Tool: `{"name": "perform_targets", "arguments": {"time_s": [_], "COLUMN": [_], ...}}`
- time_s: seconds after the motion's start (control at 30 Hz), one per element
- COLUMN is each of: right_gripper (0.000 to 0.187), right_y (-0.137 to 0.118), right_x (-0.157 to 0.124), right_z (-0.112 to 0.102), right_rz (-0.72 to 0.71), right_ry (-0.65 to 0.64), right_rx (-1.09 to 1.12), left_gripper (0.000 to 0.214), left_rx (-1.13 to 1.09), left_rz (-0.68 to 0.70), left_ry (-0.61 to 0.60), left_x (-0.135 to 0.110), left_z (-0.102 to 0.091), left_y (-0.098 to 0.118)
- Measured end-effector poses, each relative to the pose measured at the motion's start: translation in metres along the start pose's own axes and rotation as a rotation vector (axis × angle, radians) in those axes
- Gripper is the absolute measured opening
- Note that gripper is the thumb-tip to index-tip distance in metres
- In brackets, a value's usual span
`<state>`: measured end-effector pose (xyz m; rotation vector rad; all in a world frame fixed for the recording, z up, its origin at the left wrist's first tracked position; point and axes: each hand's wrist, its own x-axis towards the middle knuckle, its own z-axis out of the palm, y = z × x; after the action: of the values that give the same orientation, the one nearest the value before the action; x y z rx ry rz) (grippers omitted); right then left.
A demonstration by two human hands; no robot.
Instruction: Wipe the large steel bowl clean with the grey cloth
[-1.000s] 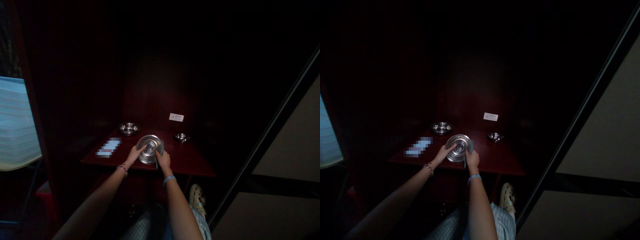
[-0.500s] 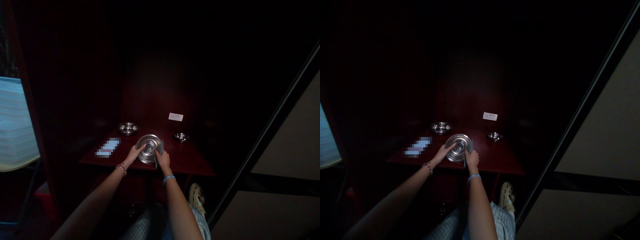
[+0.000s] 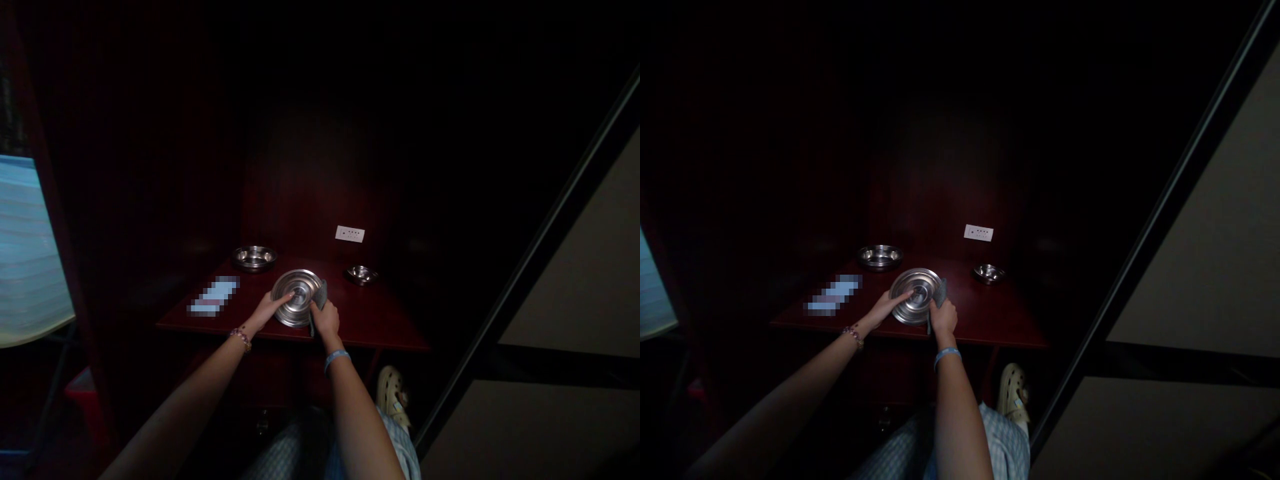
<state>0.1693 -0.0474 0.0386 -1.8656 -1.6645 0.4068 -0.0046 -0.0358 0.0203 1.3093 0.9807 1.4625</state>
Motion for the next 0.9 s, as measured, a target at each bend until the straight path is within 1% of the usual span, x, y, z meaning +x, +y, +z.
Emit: {"name": "perform_targets", "arguments": {"time_s": [0.23,0.47,0.63,0.8,0.9], "right_gripper": [0.041,0.042,0.041,0.041,0.041], "right_y": [-0.0014,-0.0034,-0.0027,-0.0034,-0.0051], "right_x": [-0.0020,-0.0039,-0.0039,-0.0033,-0.0040], "right_z": [-0.0014,-0.0014,-0.0006,-0.0003,-0.0007], "right_rz": [-0.011,-0.011,-0.024,-0.001,-0.033], "right_ry": [-0.006,-0.010,0.005,-0.001,0.019], "right_rx": [0.004,0.003,0.014,-0.010,-0.014], "left_gripper": [0.060,0.063,0.061,0.061,0.061], "left_rx": [0.000,0.005,0.011,-0.004,-0.023], "left_rz": [-0.002,0.003,0.018,-0.014,-0.020], "left_ry": [-0.007,0.049,0.039,0.046,0.065], "left_x": [0.0042,0.0025,0.0018,0.0041,0.0044], "left_z": [-0.0026,-0.0006,-0.0003,-0.0020,-0.0024], "left_y": [-0.0068,-0.0028,-0.0016,-0.0046,-0.0051]}}
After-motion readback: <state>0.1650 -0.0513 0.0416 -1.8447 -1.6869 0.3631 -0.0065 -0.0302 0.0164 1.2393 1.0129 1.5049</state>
